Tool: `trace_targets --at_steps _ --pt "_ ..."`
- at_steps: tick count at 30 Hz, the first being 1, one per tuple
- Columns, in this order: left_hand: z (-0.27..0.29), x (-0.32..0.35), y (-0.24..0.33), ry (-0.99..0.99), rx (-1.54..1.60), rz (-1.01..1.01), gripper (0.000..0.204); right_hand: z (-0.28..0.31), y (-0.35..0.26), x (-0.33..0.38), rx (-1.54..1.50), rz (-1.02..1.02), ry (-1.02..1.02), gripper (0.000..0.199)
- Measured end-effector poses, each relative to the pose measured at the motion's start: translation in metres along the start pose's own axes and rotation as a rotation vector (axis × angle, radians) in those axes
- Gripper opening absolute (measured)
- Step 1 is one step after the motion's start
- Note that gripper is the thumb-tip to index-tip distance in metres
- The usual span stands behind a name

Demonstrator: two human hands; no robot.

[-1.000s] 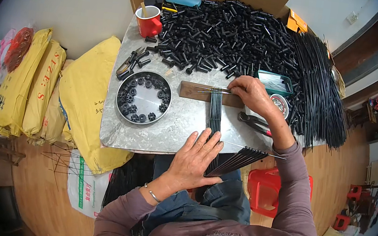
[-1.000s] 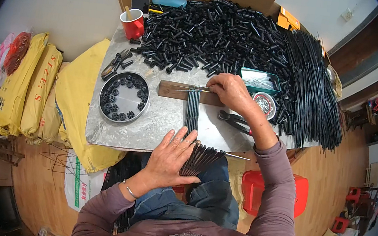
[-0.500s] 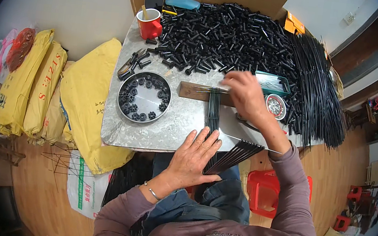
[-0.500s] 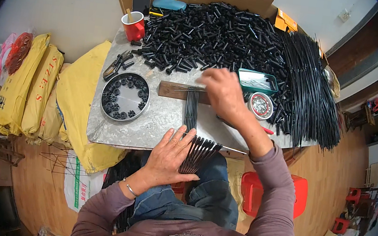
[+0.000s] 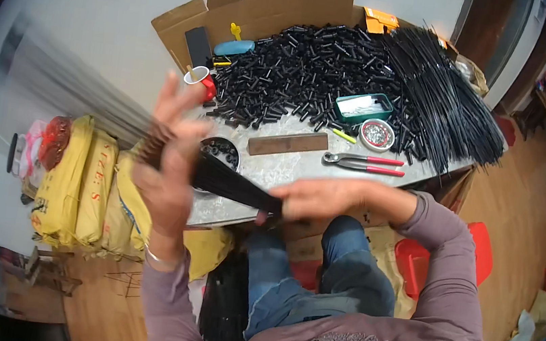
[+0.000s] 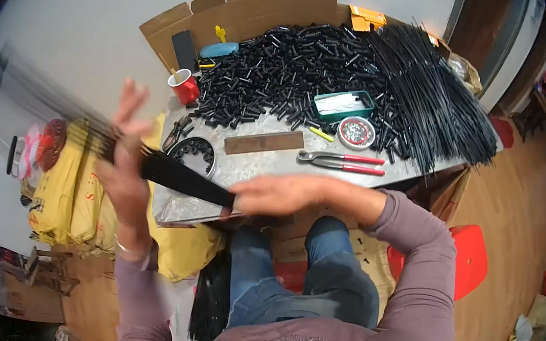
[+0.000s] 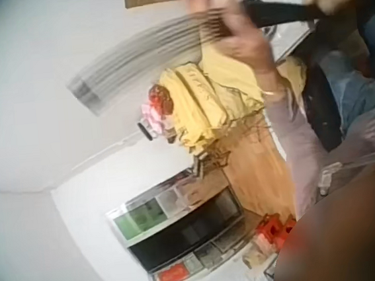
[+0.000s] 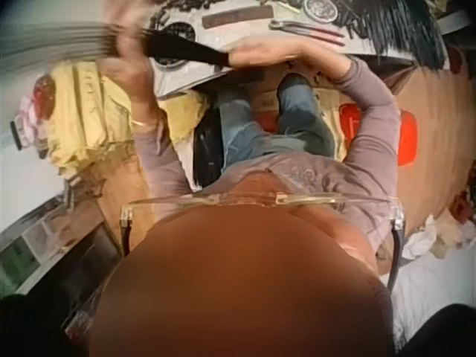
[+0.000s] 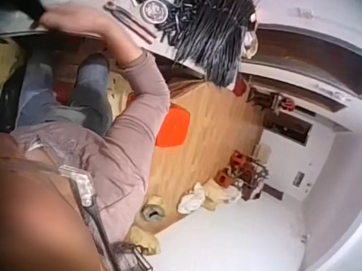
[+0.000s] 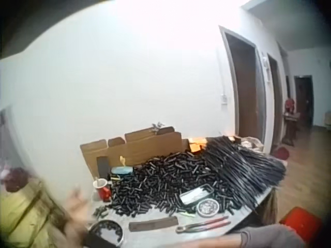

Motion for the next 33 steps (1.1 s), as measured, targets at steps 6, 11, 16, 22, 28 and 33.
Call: trace_targets --at_steps 6,11,16,22,28,33 --pt "0.005 0.032 -0.035 -0.059 -0.058 0.469 0.031 -0.056 0.016 0.023 -0.364 -0.144 -0.181 0.019" --pt "-0.003 0.116 -0.009 -1.031 -0.746 0.595 0.032 -0.078 0.102 0.060 -0.469 -0.339 -0.339 0.017" --pt "-0.080 0.150 0.039 -0.946 -0.453 0.132 0.049 -0.105 0.122 0.067 -0.428 -0.429 -0.605 0.019" --pt "-0.111 0.295 0.002 -1.428 0.528 1.498 0.030 -0.138 0.122 0.071 -0.004 -0.465 -0.924 0.018" --pt "-0.113 0.301 -0.003 -1.072 0.901 1.591 0.026 -0.080 0.018 0.073 0.217 -0.108 -0.158 0.026" --pt "-0.121 0.170 -0.044 -0.829 0.841 1.230 0.024 -0.106 0.019 0.095 -0.105 -0.241 -0.396 0.039"
Point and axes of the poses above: each hand's wrist, its own x-axis away from the middle knuckle, its own z-axis out of the back of the hand, y = z × x, the point moved 4 cm from there along -x, towards the middle knuckle, and after that the axes turned 1 degree about -z, right-handed, at the moved point
